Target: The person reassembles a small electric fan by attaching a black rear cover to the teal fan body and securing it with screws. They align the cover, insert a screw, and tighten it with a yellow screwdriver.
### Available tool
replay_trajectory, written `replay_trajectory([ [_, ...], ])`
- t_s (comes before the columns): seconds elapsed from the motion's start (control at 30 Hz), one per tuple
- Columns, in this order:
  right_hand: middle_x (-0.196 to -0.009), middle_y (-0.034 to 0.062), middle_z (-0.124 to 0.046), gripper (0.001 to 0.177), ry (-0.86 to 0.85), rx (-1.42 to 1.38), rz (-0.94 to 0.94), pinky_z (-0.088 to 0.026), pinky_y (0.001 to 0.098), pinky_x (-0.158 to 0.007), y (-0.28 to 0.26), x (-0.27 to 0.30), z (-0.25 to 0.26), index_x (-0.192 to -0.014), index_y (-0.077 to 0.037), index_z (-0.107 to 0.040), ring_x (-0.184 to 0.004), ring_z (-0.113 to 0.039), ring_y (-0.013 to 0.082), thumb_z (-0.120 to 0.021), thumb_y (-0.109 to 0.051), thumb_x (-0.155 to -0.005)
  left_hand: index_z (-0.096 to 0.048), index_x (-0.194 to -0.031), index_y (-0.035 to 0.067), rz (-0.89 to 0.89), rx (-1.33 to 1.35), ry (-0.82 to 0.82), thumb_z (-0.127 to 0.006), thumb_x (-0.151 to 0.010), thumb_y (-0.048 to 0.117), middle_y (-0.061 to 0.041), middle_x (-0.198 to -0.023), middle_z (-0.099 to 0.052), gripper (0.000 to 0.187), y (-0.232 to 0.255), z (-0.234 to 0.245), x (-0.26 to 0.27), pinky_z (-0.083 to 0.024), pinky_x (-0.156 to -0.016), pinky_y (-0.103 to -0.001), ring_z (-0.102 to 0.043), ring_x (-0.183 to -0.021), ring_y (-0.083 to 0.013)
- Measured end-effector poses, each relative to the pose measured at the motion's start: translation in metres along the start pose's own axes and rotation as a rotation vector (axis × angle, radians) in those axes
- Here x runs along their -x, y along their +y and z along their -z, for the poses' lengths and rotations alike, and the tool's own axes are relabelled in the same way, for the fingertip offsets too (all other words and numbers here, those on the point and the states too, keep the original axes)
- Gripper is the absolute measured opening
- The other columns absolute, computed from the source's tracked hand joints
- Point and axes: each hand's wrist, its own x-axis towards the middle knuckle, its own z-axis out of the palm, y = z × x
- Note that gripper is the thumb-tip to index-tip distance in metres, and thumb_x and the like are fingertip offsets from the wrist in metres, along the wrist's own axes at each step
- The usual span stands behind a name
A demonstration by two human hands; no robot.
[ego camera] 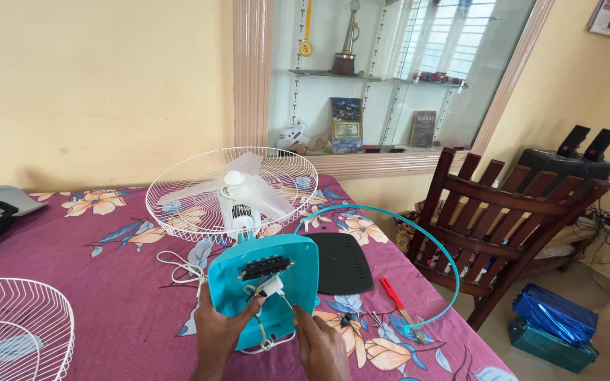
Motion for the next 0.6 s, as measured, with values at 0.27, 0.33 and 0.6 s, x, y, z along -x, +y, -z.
replay_trajectory([
  [0.27, -0.062, 0.0127, -0.069, 0.031, 0.074, -0.35, -0.047, -0.051, 0.0362, -0.052, 0.032, 0.0, -0.044, -0.127, -0.007, -0.072, -0.053, -0.068, 0.0201, -0.058, -0.019, -0.101, -0.06, -0.112, 0.0, 0.059, -0.009, -0.052, -0.095, -0.061, 0.022, -0.014, -0.088, -0.08, 0.065, 0.003, 0.001, -0.002, -0.064, -0.063, -0.035, -0.08, -0.073, -0.0224],
  [0.33, -0.057, 0.0039, -0.058, 0.033, -0.046, -0.663, -0.181, -0.041, 0.0308, -0.044, 0.034, -0.002, -0.048, -0.129, -0.004, -0.071, -0.045, -0.053, 0.0115, -0.055, -0.021, -0.105, -0.06, -0.112, 0.0, 0.041, -0.014, -0.049, -0.095, -0.061, 0.022, -0.014, -0.088, -0.08, 0.066, 0.002, 0.002, -0.002, -0.064, -0.063, -0.035, -0.08, -0.074, -0.0221],
  [0.6, -0.061, -0.0058, -0.033, 0.04, -0.604, -1.962, -0.88, -0.017, 0.0208, -0.037, 0.055, -0.014, -0.023, -0.139, -0.003, -0.058, -0.042, -0.02, 0.0024, -0.045, -0.029, -0.111, -0.06, -0.112, -0.001, 0.013, -0.013, -0.039, -0.095, -0.061, 0.022, -0.015, -0.089, -0.08, 0.066, 0.003, 0.0, -0.001, -0.064, -0.064, -0.034, -0.08, -0.074, -0.0221],
])
